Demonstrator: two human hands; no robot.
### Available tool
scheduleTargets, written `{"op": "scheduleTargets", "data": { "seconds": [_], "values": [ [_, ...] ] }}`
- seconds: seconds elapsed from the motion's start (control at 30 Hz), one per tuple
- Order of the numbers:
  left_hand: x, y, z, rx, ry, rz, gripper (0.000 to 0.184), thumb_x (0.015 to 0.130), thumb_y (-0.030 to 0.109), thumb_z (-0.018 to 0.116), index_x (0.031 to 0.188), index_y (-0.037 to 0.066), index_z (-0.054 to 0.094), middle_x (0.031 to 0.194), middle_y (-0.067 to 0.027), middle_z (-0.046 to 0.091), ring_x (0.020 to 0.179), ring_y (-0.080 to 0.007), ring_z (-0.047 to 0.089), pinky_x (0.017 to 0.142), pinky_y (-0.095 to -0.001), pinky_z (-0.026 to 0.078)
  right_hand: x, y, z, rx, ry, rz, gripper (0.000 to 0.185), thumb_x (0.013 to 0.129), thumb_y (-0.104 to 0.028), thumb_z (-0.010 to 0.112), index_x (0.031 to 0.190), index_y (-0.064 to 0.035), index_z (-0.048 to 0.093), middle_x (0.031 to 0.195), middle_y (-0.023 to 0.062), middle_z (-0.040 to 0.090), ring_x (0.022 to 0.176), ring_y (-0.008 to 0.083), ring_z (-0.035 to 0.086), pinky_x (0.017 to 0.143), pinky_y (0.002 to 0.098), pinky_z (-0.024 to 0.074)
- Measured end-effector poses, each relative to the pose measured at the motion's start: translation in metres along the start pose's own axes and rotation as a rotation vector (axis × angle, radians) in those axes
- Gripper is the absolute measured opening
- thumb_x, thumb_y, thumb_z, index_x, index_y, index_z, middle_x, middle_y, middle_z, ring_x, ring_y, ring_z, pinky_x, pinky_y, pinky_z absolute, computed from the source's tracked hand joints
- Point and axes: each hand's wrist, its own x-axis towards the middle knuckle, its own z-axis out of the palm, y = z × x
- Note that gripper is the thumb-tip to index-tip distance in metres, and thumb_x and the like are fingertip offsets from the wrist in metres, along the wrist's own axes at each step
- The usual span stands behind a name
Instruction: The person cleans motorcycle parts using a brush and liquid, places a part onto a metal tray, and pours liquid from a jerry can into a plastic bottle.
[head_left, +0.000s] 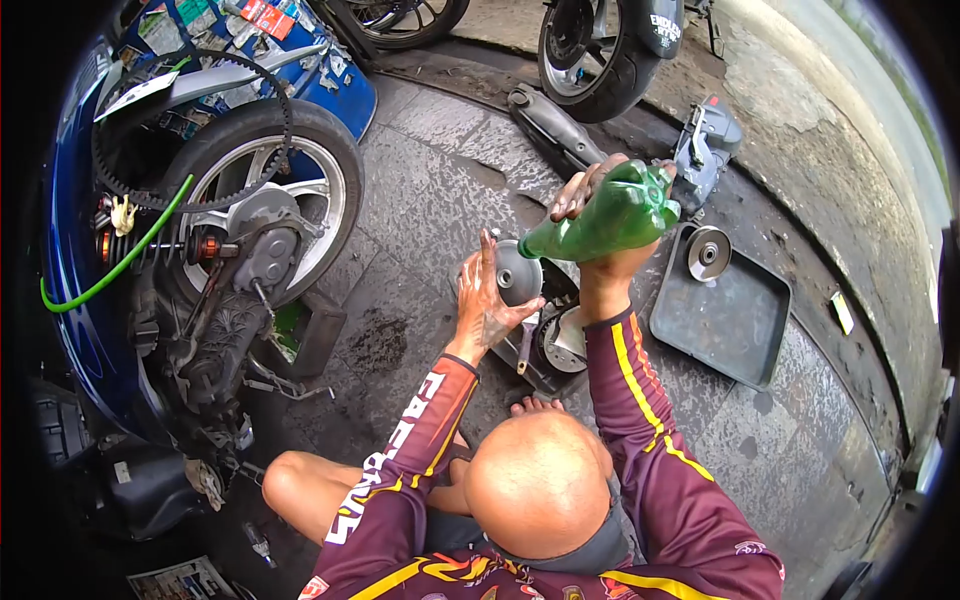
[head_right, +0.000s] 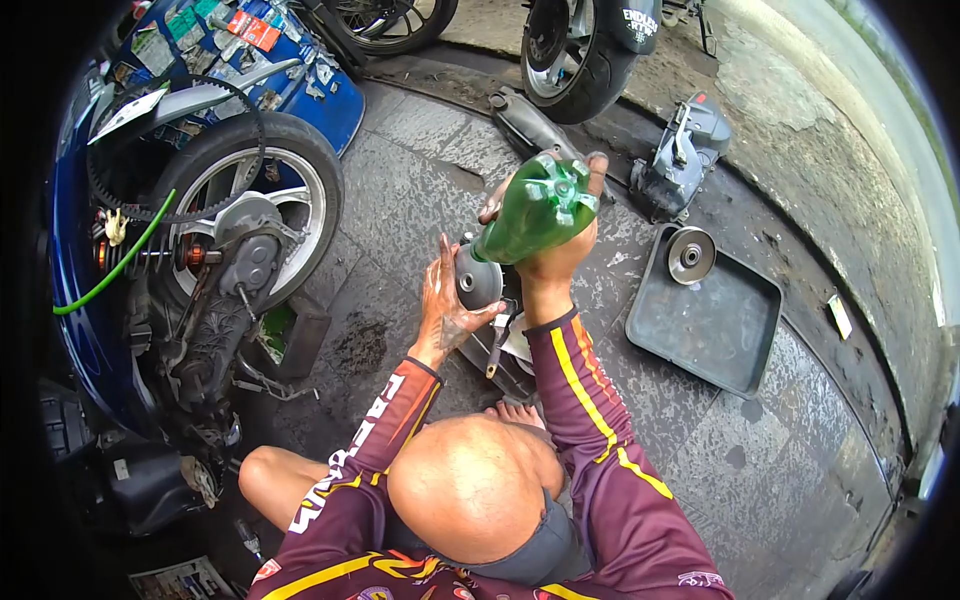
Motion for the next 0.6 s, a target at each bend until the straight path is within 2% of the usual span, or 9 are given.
{"op": "scheduleTargets", "data": {
  "seconds": [0.13,0.17,0.2,0.27,0.3,0.33,0.37,0.43,0.6],
  "values": [
    [0.006,0.001,0.001,0.020,0.091,0.028,0.138,0.064,0.041,0.090,0.161,0.012,-0.005,0.146,-0.0234,0.042,0.130,-0.0409,0.041,0.110,-0.0524,0.033,-0.011,-0.015,0.014,-0.130,-0.121,-0.046,0.072,0.101,-0.067,0.023,0.076,-0.0046,0.049,0.060,0.0113,0.049,0.055,0.0294,0.053,0.054,0.0386,0.0482],
    [0.008,0.002,-0.001,-0.060,0.108,0.047,0.137,0.063,0.035,0.091,0.161,0.012,-0.003,0.147,-0.0243,0.039,0.131,-0.0424,0.039,0.111,-0.0523,0.033,-0.015,-0.017,0.017,-0.115,-0.105,-0.025,0.068,0.100,-0.066,0.028,0.077,-0.0049,0.048,0.060,0.0107,0.048,0.055,0.0295,0.054,0.055,0.0382,0.0479],
    [0.008,0.002,-0.002,-0.079,0.126,0.046,0.137,0.063,0.035,0.091,0.161,0.012,-0.003,0.147,-0.0243,0.039,0.131,-0.0424,0.039,0.111,-0.0523,0.033,-0.018,-0.019,0.018,-0.135,-0.121,-0.025,0.068,0.100,-0.066,0.028,0.077,-0.0049,0.048,0.060,0.0107,0.048,0.055,0.0295,0.054,0.055,0.0382,0.0479],
    [0.007,0.004,-0.007,-0.015,0.122,0.105,0.137,0.062,0.031,0.091,0.161,0.012,-0.001,0.148,-0.0253,0.037,0.135,-0.0438,0.037,0.113,-0.0519,0.033,-0.024,-0.021,0.025,-0.117,-0.220,-0.049,0.063,0.098,-0.063,0.036,0.078,-0.0051,0.048,0.060,0.0104,0.049,0.056,0.0291,0.054,0.056,0.0379,0.0475],
    [0.006,0.004,-0.008,-0.075,0.133,0.098,0.135,0.061,0.030,0.091,0.161,0.012,0.001,0.151,-0.0232,0.034,0.138,-0.0430,0.034,0.116,-0.0507,0.031,-0.028,-0.024,0.033,-0.088,-0.263,-0.037,0.055,0.095,-0.058,0.044,0.079,-0.0052,0.048,0.060,0.0101,0.049,0.057,0.0283,0.054,0.056,0.0378,0.0471],
    [0.005,0.004,-0.010,-0.092,0.153,0.089,0.135,0.061,0.030,0.091,0.161,0.012,0.001,0.151,-0.0232,0.034,0.138,-0.0430,0.034,0.116,-0.0507,0.031,-0.029,-0.021,0.036,-0.106,-0.282,-0.026,0.055,0.095,-0.058,0.044,0.079,-0.0052,0.048,0.060,0.0101,0.049,0.057,0.0283,0.054,0.056,0.0378,0.0471],
    [0.004,0.004,-0.011,-0.080,0.163,0.114,0.135,0.061,0.029,0.091,0.161,0.012,0.002,0.152,-0.0216,0.033,0.138,-0.0423,0.034,0.116,-0.0500,0.031,-0.027,-0.016,0.032,-0.249,-0.171,-0.121,0.053,0.094,-0.056,0.046,0.080,-0.0052,0.048,0.061,0.0100,0.049,0.057,0.0278,0.053,0.056,0.0378,0.0470],
    [0.003,0.005,-0.014,-0.078,0.182,0.137,0.134,0.061,0.029,0.090,0.161,0.013,0.003,0.154,-0.0174,0.032,0.139,-0.0409,0.033,0.117,-0.0490,0.032,-0.034,-0.028,0.055,-0.126,-0.269,-0.005,0.050,0.092,-0.054,0.050,0.081,-0.0050,0.049,0.062,0.0093,0.049,0.056,0.0269,0.052,0.055,0.0379,0.0464],
    [0.005,0.013,-0.014,-0.128,0.238,0.128,0.134,0.062,0.033,0.089,0.161,0.016,0.001,0.151,-0.0224,0.034,0.138,-0.0428,0.035,0.116,-0.0489,0.033,-0.037,-0.044,0.070,-0.494,-0.354,-0.114,0.048,0.093,-0.051,0.046,0.086,-0.0044,0.051,0.071,0.0129,0.050,0.065,0.0308,0.053,0.062,0.0418,0.0474]
  ]
}}
